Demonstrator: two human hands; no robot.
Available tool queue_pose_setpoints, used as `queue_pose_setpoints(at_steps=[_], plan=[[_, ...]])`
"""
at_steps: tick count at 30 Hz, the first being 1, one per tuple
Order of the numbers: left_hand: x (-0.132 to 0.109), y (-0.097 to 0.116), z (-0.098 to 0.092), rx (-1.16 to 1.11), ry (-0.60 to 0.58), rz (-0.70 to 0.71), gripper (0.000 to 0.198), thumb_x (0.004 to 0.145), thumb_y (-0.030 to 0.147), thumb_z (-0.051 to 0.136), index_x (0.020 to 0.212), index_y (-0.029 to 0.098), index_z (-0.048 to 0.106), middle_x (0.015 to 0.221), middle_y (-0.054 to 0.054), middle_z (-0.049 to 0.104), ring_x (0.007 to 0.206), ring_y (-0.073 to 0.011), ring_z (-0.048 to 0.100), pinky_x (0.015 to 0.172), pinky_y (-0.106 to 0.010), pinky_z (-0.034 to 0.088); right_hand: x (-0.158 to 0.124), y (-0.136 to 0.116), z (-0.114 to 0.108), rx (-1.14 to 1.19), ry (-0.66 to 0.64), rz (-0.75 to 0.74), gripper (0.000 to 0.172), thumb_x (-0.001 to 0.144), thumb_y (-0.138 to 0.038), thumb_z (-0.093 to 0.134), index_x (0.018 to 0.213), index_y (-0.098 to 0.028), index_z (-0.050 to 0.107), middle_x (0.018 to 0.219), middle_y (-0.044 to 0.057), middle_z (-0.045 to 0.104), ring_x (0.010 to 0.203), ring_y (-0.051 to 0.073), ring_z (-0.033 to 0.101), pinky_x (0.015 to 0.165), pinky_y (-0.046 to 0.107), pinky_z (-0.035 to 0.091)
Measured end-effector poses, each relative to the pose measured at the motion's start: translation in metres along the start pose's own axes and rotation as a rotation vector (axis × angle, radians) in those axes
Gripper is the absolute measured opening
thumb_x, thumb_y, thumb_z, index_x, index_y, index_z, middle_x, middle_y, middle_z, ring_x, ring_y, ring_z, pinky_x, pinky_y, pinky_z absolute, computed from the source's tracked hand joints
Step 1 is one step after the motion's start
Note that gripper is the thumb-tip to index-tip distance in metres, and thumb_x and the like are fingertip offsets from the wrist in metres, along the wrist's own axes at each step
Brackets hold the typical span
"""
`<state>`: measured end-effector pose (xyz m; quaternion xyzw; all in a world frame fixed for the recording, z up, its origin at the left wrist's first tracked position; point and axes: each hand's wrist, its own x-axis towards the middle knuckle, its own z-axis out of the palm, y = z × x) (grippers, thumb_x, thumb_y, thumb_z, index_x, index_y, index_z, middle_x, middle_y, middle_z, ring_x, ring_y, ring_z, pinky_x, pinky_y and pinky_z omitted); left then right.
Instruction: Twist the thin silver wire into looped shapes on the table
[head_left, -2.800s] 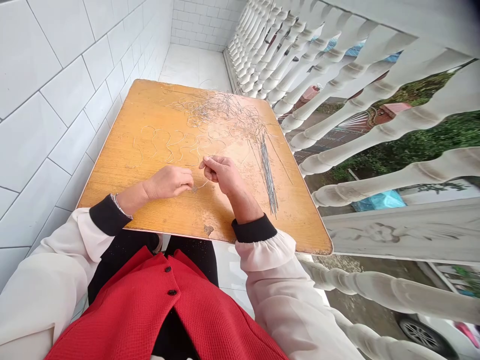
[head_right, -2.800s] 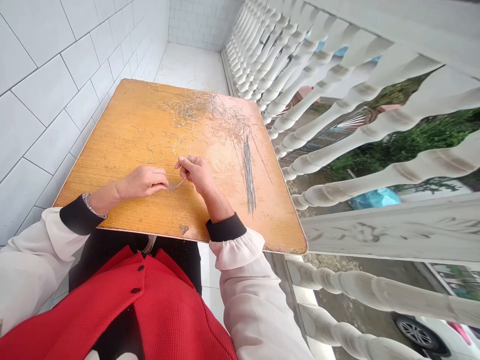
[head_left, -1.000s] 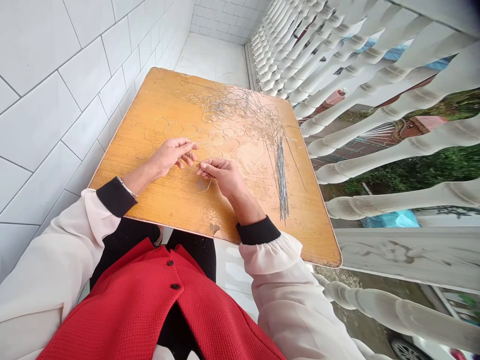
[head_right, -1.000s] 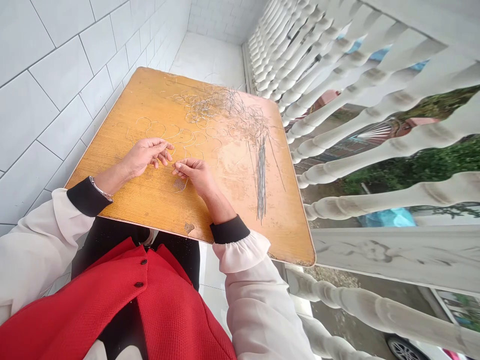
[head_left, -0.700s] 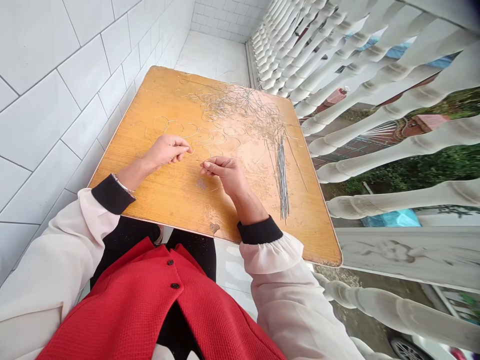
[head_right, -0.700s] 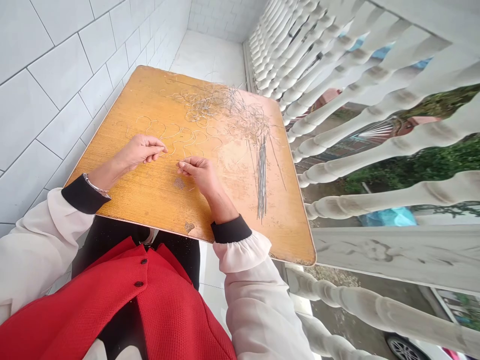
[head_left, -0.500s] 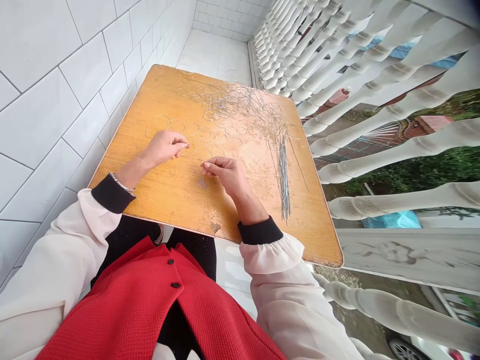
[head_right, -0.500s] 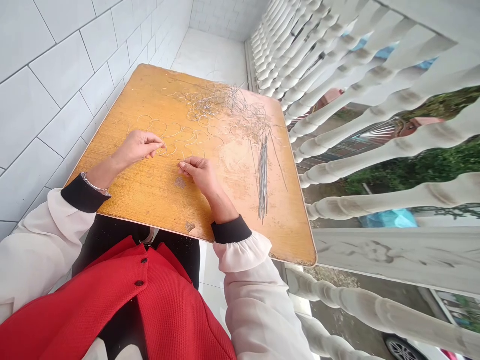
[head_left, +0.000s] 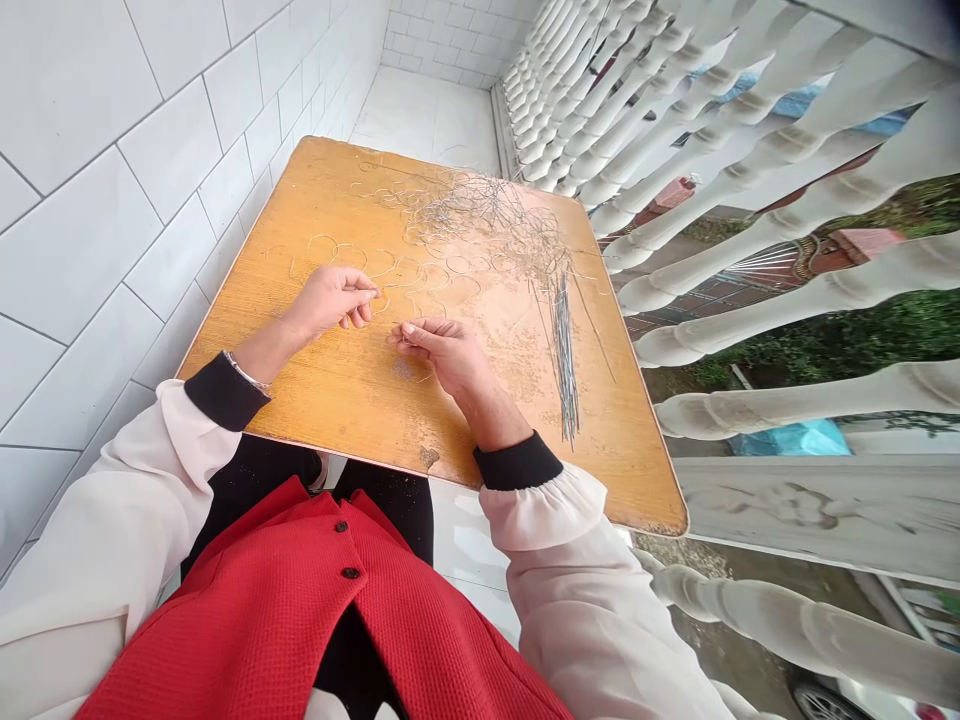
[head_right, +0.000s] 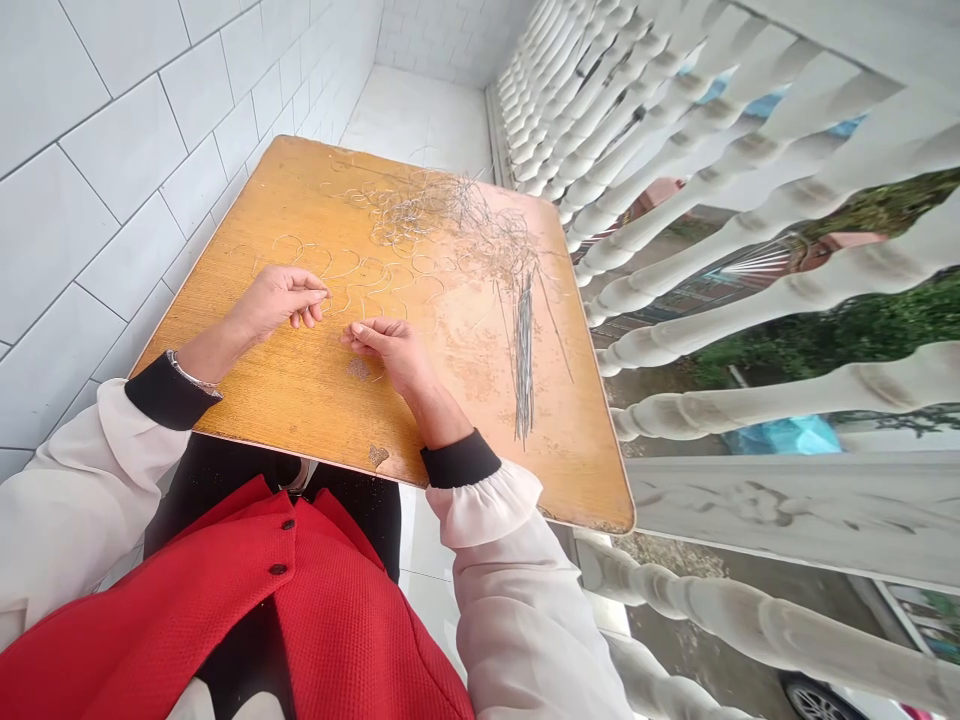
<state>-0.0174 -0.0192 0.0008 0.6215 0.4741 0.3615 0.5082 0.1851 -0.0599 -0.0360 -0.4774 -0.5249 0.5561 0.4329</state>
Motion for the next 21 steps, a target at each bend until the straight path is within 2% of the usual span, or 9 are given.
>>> queue_pose_setpoints(at_steps=[4, 7, 10, 16, 21], plan=[[0.002, 0.002, 0.005, 0.153, -0.039, 0.076, 0.008, 0.09, 0.014, 0.061, 0.085, 0.011, 0.068, 0.058, 0.0, 0.065, 0.046, -0.0071, 0.057, 0.049, -0.019, 0.042, 0.002, -0.001, -0.001, -0.159, 0.104, -0.173, 0.041, 0.073, -0.057, 0.079, 0.093, -0.021, 0.077, 0.088, 0.005, 0.077, 0.078, 0.016, 0.067, 0.079, 0.032, 0.053], [0.002, 0.006, 0.008, 0.301, -0.109, 0.161, 0.012, 0.09, 0.016, 0.059, 0.089, 0.012, 0.07, 0.06, 0.0, 0.066, 0.047, -0.0085, 0.059, 0.052, -0.021, 0.045, 0.003, -0.003, -0.001, -0.291, 0.247, -0.323, 0.039, 0.084, -0.056, 0.069, 0.098, -0.02, 0.076, 0.075, 0.002, 0.073, 0.069, 0.014, 0.064, 0.071, 0.031, 0.052], [0.002, 0.013, 0.011, 0.484, -0.131, 0.253, 0.018, 0.091, 0.018, 0.055, 0.091, 0.013, 0.072, 0.064, -0.002, 0.068, 0.052, -0.0108, 0.062, 0.059, -0.024, 0.049, 0.001, -0.006, 0.0, -0.41, 0.356, -0.4, 0.032, 0.09, -0.048, 0.062, 0.091, -0.019, 0.077, 0.061, -0.002, 0.066, 0.059, 0.013, 0.059, 0.063, 0.028, 0.049], [0.0, 0.026, 0.022, 0.894, -0.031, 0.385, 0.025, 0.091, 0.018, 0.049, 0.095, 0.015, 0.073, 0.08, -0.007, 0.074, 0.079, -0.0207, 0.07, 0.076, -0.032, 0.052, -0.003, -0.012, 0.002, -0.493, 0.469, -0.418, 0.026, 0.092, -0.038, 0.058, 0.081, -0.018, 0.072, 0.056, -0.004, 0.063, 0.049, 0.009, 0.05, 0.056, 0.025, 0.044], [-0.001, 0.025, 0.035, 0.982, 0.082, 0.365, 0.028, 0.094, 0.018, 0.043, 0.101, 0.013, 0.07, 0.087, -0.011, 0.074, 0.08, -0.0233, 0.069, 0.075, -0.034, 0.05, 0.0, -0.01, 0.005, -0.363, 0.463, -0.354, 0.021, 0.091, -0.034, 0.058, 0.084, -0.017, 0.068, 0.054, -0.005, 0.061, 0.042, 0.007, 0.046, 0.048, 0.022, 0.039]])
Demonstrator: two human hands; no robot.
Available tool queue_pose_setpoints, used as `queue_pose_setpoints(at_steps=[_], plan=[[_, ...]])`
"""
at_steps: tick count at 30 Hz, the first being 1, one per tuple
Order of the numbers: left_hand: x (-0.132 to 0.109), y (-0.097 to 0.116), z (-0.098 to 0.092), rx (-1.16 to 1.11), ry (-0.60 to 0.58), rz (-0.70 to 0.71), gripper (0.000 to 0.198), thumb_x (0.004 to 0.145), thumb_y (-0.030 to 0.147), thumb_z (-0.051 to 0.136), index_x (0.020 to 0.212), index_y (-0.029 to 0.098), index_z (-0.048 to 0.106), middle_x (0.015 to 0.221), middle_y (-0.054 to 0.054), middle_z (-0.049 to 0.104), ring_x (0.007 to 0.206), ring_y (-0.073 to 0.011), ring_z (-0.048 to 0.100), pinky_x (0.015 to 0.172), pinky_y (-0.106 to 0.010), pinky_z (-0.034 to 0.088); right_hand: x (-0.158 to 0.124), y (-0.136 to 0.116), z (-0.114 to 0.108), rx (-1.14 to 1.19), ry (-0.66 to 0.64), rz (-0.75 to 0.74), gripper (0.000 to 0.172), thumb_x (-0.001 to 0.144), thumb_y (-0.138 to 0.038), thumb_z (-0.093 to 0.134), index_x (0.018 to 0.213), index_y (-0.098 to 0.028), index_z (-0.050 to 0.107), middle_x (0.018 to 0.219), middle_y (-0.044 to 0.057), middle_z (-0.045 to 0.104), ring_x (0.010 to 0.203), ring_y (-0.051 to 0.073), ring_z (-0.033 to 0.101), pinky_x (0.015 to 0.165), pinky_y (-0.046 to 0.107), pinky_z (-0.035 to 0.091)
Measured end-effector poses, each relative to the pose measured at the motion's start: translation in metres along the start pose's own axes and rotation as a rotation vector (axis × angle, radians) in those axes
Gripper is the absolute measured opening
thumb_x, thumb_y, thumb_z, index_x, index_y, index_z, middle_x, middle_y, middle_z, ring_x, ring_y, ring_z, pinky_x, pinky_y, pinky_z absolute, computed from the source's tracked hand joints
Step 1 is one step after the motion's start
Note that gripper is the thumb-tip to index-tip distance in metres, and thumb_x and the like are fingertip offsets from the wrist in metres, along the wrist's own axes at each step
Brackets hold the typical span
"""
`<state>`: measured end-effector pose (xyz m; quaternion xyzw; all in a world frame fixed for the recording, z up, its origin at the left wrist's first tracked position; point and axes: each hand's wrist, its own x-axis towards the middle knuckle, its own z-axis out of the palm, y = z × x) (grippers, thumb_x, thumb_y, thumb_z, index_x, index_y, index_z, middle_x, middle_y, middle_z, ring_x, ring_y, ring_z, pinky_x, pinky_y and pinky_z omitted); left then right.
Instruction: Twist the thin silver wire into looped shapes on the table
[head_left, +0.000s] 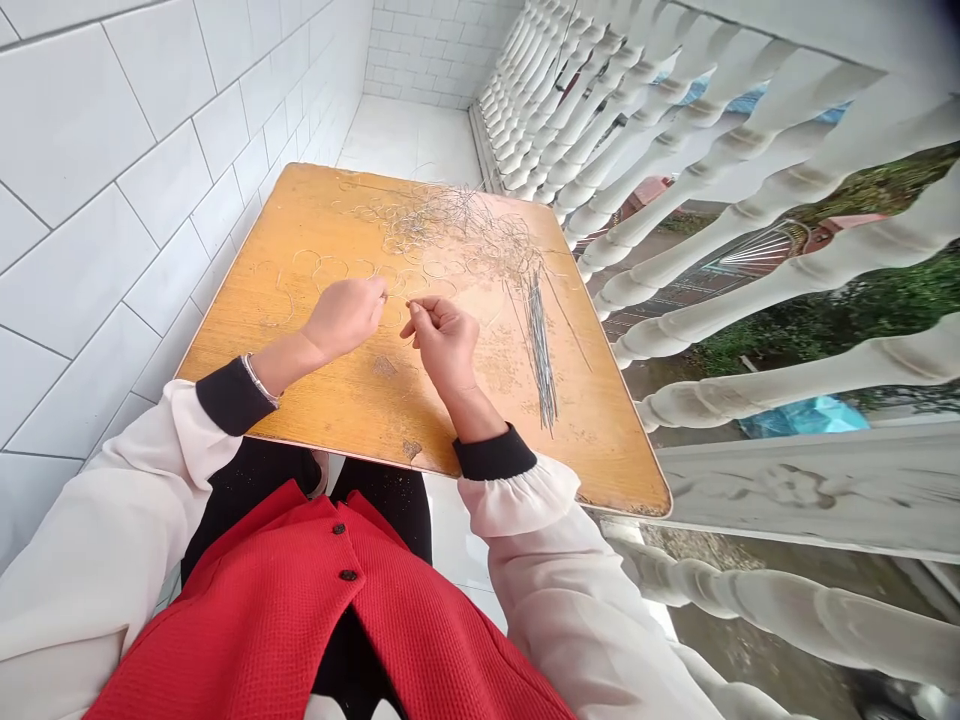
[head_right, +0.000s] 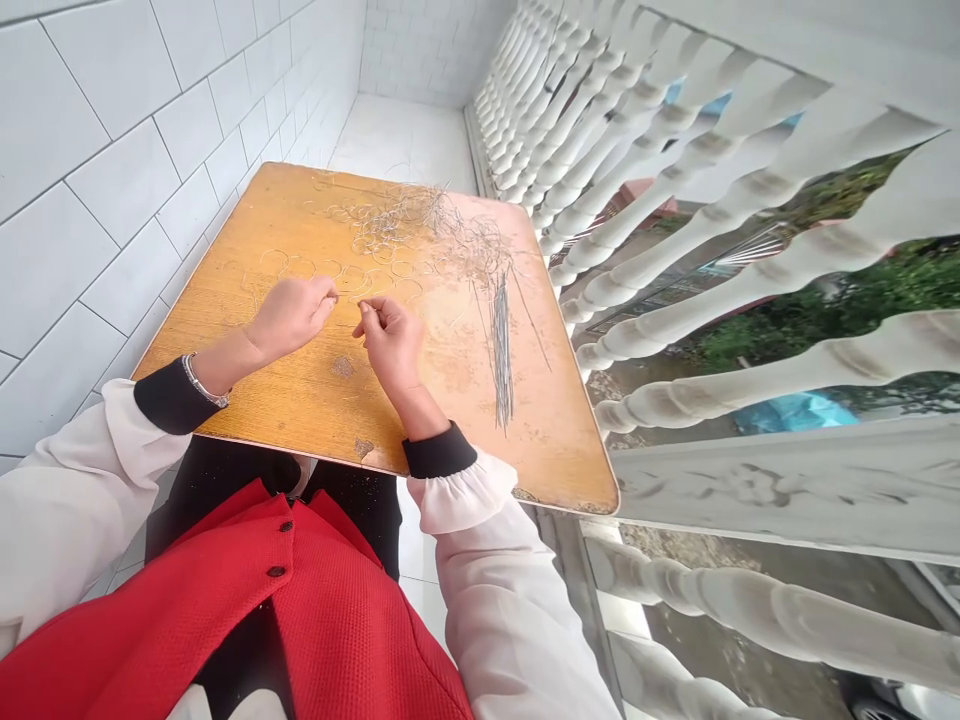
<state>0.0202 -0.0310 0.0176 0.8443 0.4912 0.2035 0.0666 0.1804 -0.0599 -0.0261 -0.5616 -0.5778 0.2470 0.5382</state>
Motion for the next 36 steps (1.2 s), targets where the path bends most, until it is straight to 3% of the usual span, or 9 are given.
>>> queue_pose_setpoints(at_steps=[11, 16, 27, 32, 36], plan=[[-0.001, -0.007, 0.017, -0.287, 0.178, 0.026, 0.021, 0.099, 0.022, 0.041, 0.098, 0.018, 0.061, 0.069, -0.001, 0.066, 0.064, -0.0145, 0.064, 0.068, -0.027, 0.049, 0.0, -0.003, -0.001, 0.089, 0.011, 0.0, 0.023, 0.092, -0.04, 0.061, 0.082, -0.019, 0.064, 0.053, -0.006, 0.06, 0.042, 0.006, 0.05, 0.047, 0.02, 0.041], [0.0, -0.014, 0.023, -0.37, 0.15, 0.031, 0.019, 0.096, 0.018, 0.043, 0.1, 0.018, 0.062, 0.07, 0.0, 0.067, 0.065, -0.0135, 0.066, 0.07, -0.026, 0.052, 0.0, -0.004, 0.001, 0.122, 0.01, 0.063, 0.021, 0.091, -0.039, 0.063, 0.084, -0.019, 0.065, 0.055, -0.005, 0.062, 0.041, 0.006, 0.051, 0.044, 0.02, 0.04], [-0.001, -0.009, 0.02, -0.167, 0.179, 0.001, 0.025, 0.092, 0.013, 0.04, 0.104, 0.015, 0.062, 0.078, -0.004, 0.071, 0.076, -0.0172, 0.069, 0.078, -0.031, 0.052, -0.005, -0.005, 0.004, 0.107, -0.001, 0.097, 0.02, 0.089, -0.035, 0.064, 0.078, -0.018, 0.062, 0.052, -0.005, 0.062, 0.042, 0.007, 0.053, 0.045, 0.019, 0.041], [-0.001, -0.011, 0.024, -0.3, 0.201, 0.003, 0.023, 0.095, 0.017, 0.039, 0.103, 0.017, 0.061, 0.076, -0.002, 0.071, 0.071, -0.0141, 0.069, 0.074, -0.027, 0.053, -0.006, -0.004, 0.006, 0.118, 0.039, 0.091, 0.018, 0.091, -0.033, 0.061, 0.081, -0.018, 0.063, 0.055, -0.004, 0.063, 0.044, 0.007, 0.053, 0.047, 0.02, 0.042], [-0.004, -0.013, 0.029, -0.466, 0.141, -0.012, 0.022, 0.094, 0.015, 0.042, 0.104, 0.016, 0.061, 0.073, -0.001, 0.07, 0.064, -0.012, 0.068, 0.069, -0.025, 0.054, -0.002, 0.004, 0.004, 0.062, 0.047, 0.079, 0.02, 0.093, -0.034, 0.058, 0.086, -0.018, 0.067, 0.061, -0.003, 0.066, 0.045, 0.007, 0.053, 0.048, 0.021, 0.042]])
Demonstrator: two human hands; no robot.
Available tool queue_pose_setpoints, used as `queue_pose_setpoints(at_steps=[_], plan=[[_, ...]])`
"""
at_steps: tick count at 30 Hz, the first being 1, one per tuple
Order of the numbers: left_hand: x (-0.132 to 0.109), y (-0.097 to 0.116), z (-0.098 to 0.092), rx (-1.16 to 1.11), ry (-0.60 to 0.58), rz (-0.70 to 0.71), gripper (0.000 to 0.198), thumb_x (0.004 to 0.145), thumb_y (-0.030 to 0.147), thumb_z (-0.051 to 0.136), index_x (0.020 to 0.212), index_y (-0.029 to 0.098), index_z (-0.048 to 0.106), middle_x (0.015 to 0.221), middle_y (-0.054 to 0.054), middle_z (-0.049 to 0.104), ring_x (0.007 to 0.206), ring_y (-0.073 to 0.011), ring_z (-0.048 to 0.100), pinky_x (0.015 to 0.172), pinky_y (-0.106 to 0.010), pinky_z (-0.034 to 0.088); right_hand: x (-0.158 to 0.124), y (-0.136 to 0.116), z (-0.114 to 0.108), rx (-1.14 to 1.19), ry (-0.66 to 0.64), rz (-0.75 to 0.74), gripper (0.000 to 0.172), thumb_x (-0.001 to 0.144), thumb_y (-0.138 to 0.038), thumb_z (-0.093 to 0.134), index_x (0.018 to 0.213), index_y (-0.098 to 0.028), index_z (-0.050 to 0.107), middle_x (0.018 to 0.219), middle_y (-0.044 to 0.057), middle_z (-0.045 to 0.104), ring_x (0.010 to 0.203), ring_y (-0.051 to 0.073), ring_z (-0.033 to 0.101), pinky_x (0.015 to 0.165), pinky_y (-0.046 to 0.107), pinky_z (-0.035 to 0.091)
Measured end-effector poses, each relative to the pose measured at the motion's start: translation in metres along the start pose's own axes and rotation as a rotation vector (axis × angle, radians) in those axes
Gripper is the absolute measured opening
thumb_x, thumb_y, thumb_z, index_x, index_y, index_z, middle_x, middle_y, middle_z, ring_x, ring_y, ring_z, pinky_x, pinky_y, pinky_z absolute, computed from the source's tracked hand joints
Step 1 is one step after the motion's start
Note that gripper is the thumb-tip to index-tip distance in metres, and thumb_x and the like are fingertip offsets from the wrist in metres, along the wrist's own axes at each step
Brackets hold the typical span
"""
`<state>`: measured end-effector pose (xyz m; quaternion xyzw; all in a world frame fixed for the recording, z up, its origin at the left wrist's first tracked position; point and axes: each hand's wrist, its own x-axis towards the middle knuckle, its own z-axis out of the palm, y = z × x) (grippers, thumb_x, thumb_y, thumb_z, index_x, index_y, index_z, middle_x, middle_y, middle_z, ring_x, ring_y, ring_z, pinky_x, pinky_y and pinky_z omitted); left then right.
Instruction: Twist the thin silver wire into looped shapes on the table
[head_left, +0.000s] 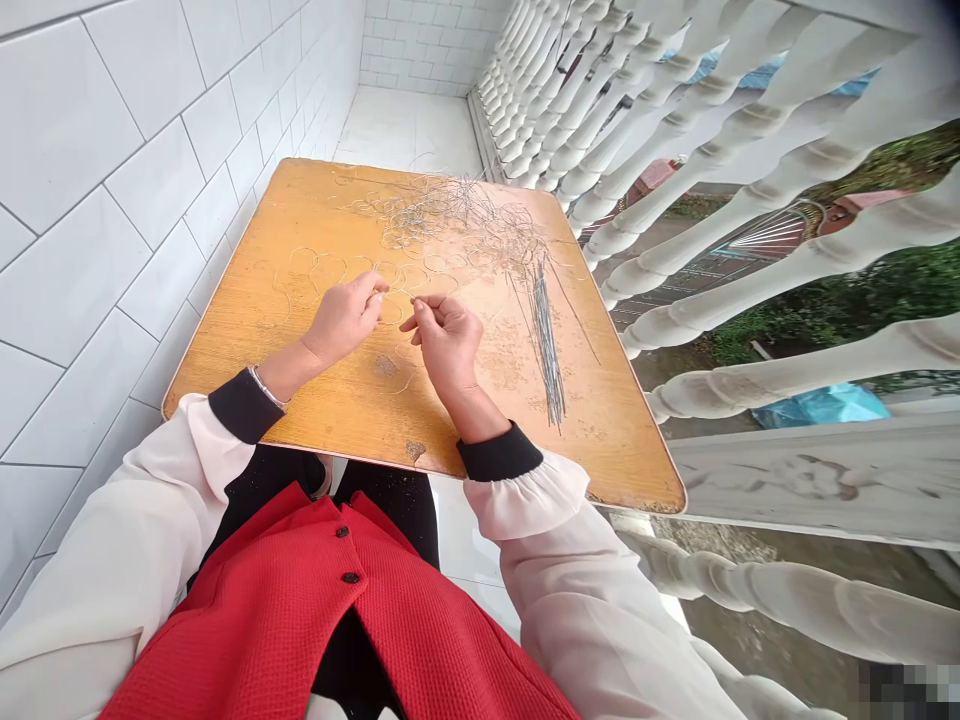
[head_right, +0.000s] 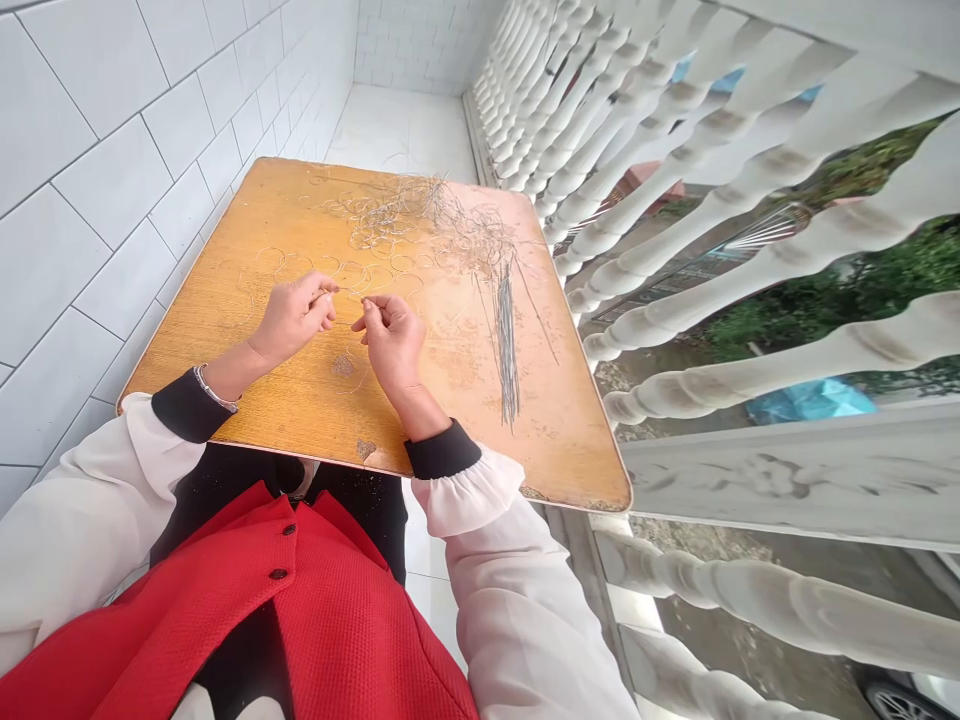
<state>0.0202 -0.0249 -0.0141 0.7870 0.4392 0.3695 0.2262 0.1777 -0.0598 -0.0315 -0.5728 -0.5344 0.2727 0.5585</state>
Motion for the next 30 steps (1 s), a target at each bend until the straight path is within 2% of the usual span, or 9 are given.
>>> queue_pose_setpoints(at_steps=[3, 8, 14, 19, 24, 30], plan=[[-0.002, -0.001, 0.0016, -0.07, -0.02, -0.023, 0.023, 0.091, 0.01, 0.043, 0.102, 0.016, 0.062, 0.072, 0.0, 0.069, 0.06, -0.0104, 0.067, 0.068, -0.024, 0.054, 0.0027, 0.0055, -0.0031, -0.135, -0.047, -0.059, 0.018, 0.091, -0.034, 0.061, 0.091, -0.018, 0.071, 0.067, -0.001, 0.07, 0.05, 0.01, 0.056, 0.053, 0.024, 0.045], [-0.0039, -0.0015, 0.0044, -0.051, -0.069, -0.011, 0.021, 0.089, 0.01, 0.046, 0.1, 0.016, 0.063, 0.061, 0.002, 0.065, 0.061, -0.0119, 0.067, 0.069, -0.025, 0.055, 0.0024, 0.006, -0.0075, -0.356, -0.037, -0.28, 0.019, 0.091, -0.032, 0.061, 0.098, -0.023, 0.076, 0.086, 0.003, 0.077, 0.071, 0.016, 0.067, 0.071, 0.03, 0.051], [-0.0048, -0.003, 0.0072, -0.004, -0.092, 0.029, 0.02, 0.089, 0.009, 0.047, 0.097, 0.018, 0.063, 0.068, 0.0, 0.069, 0.066, -0.0129, 0.068, 0.068, -0.025, 0.053, -0.0002, 0.0054, -0.0082, -0.47, -0.096, -0.383, 0.027, 0.095, -0.025, 0.051, 0.096, -0.025, 0.078, 0.083, 0.003, 0.076, 0.074, 0.017, 0.068, 0.072, 0.03, 0.049], [-0.0054, 0.0002, 0.0063, 0.053, -0.061, 0.023, 0.018, 0.089, 0.01, 0.047, 0.093, 0.018, 0.062, 0.076, -0.003, 0.072, 0.071, -0.0138, 0.07, 0.07, -0.026, 0.053, -0.0009, 0.0038, -0.0101, -0.458, -0.1, -0.409, 0.028, 0.094, -0.022, 0.05, 0.093, -0.025, 0.078, 0.083, 0.003, 0.076, 0.075, 0.018, 0.069, 0.074, 0.031, 0.05], [-0.0066, -0.0004, 0.0071, 0.03, -0.062, 0.007, 0.017, 0.091, 0.012, 0.048, 0.097, 0.018, 0.062, 0.073, -0.001, 0.07, 0.069, -0.014, 0.069, 0.071, -0.027, 0.054, -0.0006, 0.005, -0.0096, -0.401, -0.085, -0.383, 0.026, 0.094, -0.025, 0.051, 0.093, -0.023, 0.077, 0.08, 0.003, 0.075, 0.072, 0.017, 0.069, 0.074, 0.031, 0.05], [-0.0075, 0.0009, 0.007, 0.038, -0.095, -0.005, 0.02, 0.088, 0.007, 0.046, 0.096, 0.016, 0.062, 0.08, -0.005, 0.072, 0.072, -0.0151, 0.07, 0.071, -0.028, 0.055, -0.0012, 0.007, -0.0083, -0.449, -0.097, -0.348, 0.025, 0.093, -0.027, 0.054, 0.103, -0.025, 0.077, 0.074, 0.001, 0.073, 0.067, 0.016, 0.067, 0.068, 0.028, 0.048]])
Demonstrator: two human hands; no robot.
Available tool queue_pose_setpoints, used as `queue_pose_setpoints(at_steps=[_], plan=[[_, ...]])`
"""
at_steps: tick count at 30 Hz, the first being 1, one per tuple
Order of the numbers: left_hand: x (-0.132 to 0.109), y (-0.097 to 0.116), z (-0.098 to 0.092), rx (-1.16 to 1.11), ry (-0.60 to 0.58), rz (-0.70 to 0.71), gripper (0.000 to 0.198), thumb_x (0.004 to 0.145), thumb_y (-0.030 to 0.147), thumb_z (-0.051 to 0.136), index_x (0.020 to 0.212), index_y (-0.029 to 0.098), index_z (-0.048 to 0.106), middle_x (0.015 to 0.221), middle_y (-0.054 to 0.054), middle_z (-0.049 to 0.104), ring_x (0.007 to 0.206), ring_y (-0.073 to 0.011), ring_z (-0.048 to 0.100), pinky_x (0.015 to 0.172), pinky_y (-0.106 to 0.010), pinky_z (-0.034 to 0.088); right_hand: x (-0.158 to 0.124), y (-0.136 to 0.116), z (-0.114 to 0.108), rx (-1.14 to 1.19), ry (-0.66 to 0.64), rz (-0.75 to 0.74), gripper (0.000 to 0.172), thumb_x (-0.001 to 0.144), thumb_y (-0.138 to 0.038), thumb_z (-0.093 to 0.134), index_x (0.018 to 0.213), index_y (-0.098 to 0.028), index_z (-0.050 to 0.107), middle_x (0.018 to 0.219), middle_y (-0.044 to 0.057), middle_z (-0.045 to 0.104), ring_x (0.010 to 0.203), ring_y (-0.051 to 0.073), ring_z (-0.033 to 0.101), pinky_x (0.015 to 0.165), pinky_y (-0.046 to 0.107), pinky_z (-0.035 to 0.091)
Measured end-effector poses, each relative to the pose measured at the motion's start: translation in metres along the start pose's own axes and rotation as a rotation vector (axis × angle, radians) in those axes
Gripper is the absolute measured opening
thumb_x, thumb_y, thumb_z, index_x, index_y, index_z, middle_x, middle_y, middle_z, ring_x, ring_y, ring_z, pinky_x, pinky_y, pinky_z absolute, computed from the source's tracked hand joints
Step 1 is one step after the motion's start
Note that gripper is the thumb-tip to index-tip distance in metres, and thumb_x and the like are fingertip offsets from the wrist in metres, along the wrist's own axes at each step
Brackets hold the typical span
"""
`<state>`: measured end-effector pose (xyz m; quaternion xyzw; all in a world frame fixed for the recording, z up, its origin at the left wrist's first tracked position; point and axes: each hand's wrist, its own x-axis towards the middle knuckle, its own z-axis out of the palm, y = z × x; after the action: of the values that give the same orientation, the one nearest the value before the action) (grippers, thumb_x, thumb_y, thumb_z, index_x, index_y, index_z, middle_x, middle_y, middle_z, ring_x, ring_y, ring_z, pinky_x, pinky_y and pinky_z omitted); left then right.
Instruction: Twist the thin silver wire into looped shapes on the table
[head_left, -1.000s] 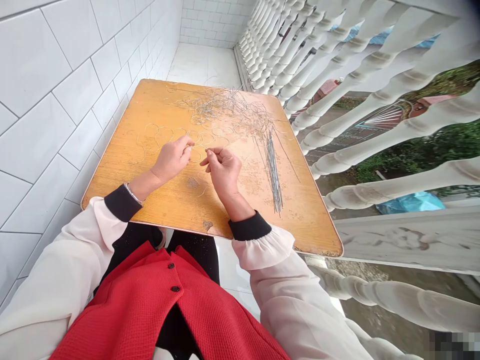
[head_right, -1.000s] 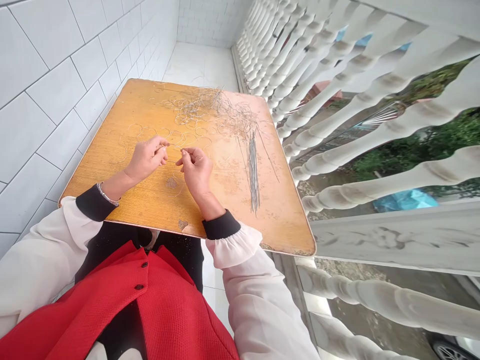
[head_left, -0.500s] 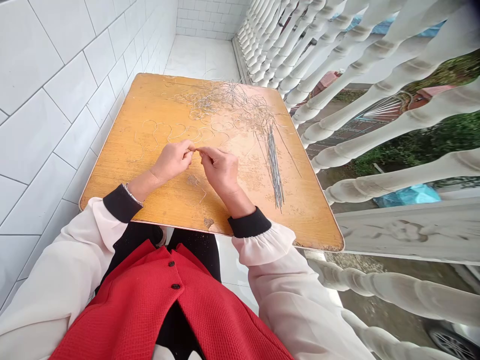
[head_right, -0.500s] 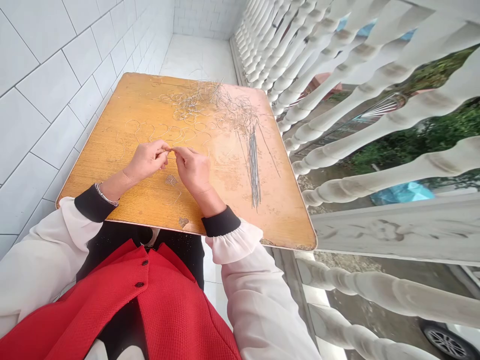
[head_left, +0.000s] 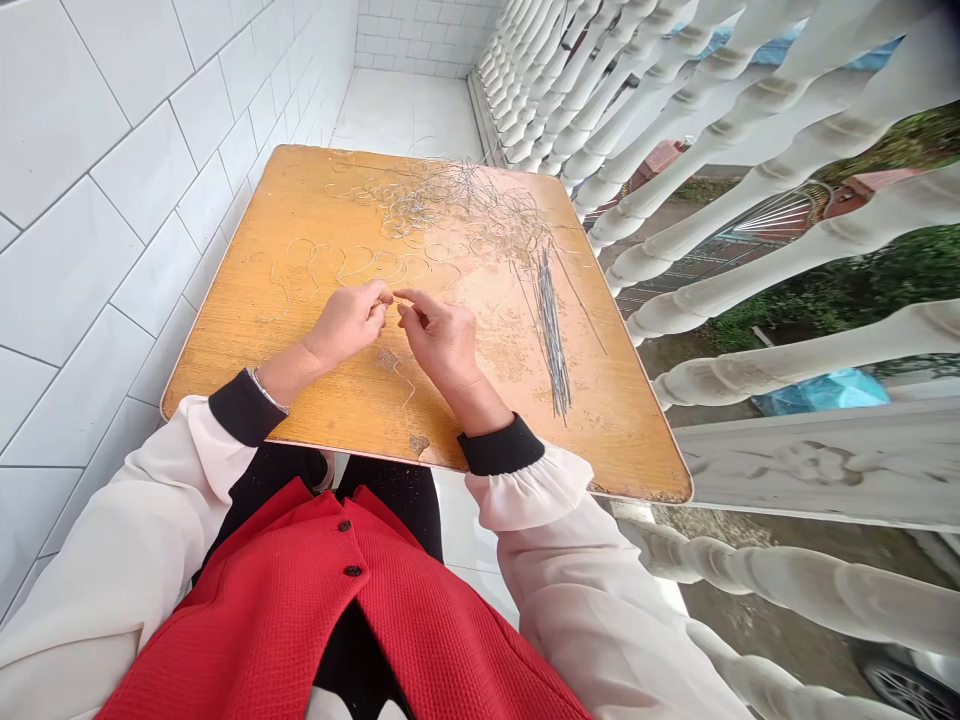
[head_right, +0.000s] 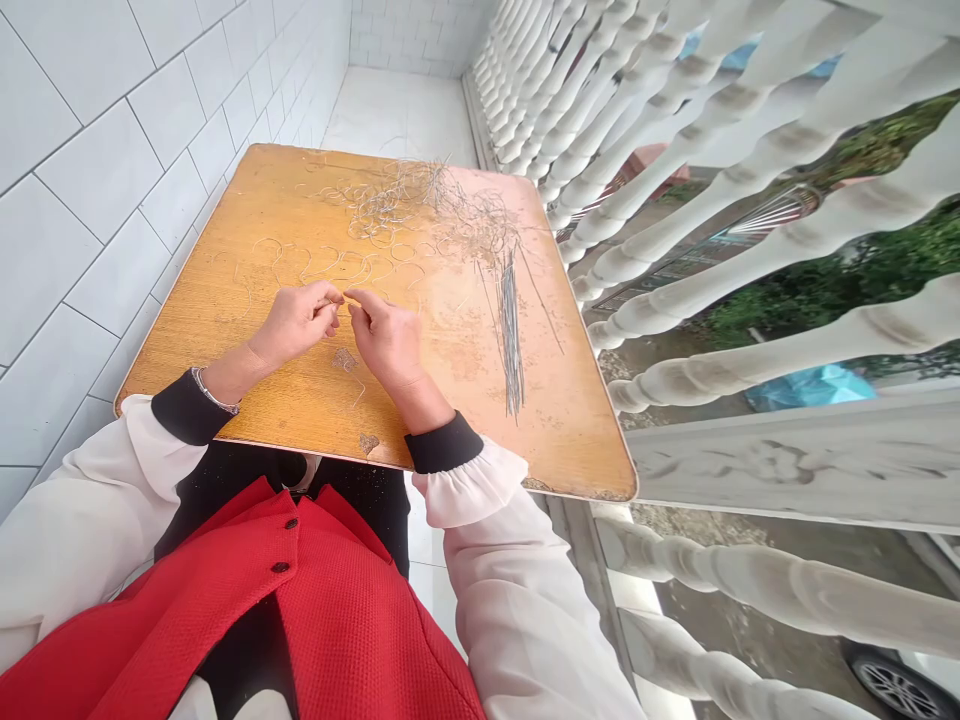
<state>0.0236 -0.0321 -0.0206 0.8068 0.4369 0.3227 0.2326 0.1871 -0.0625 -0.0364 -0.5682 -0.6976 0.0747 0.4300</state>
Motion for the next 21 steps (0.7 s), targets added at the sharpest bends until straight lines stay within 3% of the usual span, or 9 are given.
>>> queue_pose_setpoints(at_steps=[6, 12, 18, 21], plan=[[-0.0009, 0.0003, 0.0006, 0.021, 0.013, 0.022, 0.021, 0.087, 0.007, 0.046, 0.095, 0.018, 0.062, 0.076, -0.002, 0.071, 0.072, -0.0143, 0.07, 0.071, -0.026, 0.053, -0.0006, -0.0018, -0.0035, 0.011, -0.026, -0.021, 0.026, 0.095, -0.027, 0.051, 0.094, -0.024, 0.077, 0.078, 0.002, 0.074, 0.072, 0.017, 0.068, 0.073, 0.029, 0.049], [-0.0032, 0.0021, 0.0011, 0.076, 0.045, 0.045, 0.017, 0.09, 0.011, 0.046, 0.095, 0.018, 0.062, 0.076, -0.003, 0.072, 0.073, -0.0155, 0.07, 0.076, -0.029, 0.053, 0.0011, -0.0008, -0.0031, 0.084, -0.027, -0.004, 0.026, 0.094, -0.027, 0.052, 0.093, -0.024, 0.077, 0.073, 0.001, 0.072, 0.067, 0.015, 0.067, 0.068, 0.028, 0.05], [-0.0037, -0.0042, 0.0063, -0.095, 0.057, 0.033, 0.022, 0.093, 0.01, 0.044, 0.106, 0.017, 0.061, 0.074, 0.0, 0.07, 0.071, -0.0117, 0.07, 0.073, -0.024, 0.055, 0.0011, 0.0008, 0.0015, 0.154, 0.037, 0.061, 0.026, 0.095, -0.03, 0.052, 0.097, -0.023, 0.076, 0.07, -0.001, 0.07, 0.061, 0.013, 0.065, 0.064, 0.027, 0.051], [-0.0033, -0.0052, 0.0066, -0.078, 0.076, 0.021, 0.022, 0.091, 0.009, 0.045, 0.104, 0.017, 0.062, 0.074, -0.001, 0.07, 0.07, -0.0122, 0.07, 0.073, -0.025, 0.055, 0.0009, 0.0014, 0.0025, 0.155, 0.024, 0.064, 0.025, 0.094, -0.031, 0.053, 0.096, -0.022, 0.076, 0.069, -0.001, 0.07, 0.062, 0.014, 0.065, 0.064, 0.027, 0.05]])
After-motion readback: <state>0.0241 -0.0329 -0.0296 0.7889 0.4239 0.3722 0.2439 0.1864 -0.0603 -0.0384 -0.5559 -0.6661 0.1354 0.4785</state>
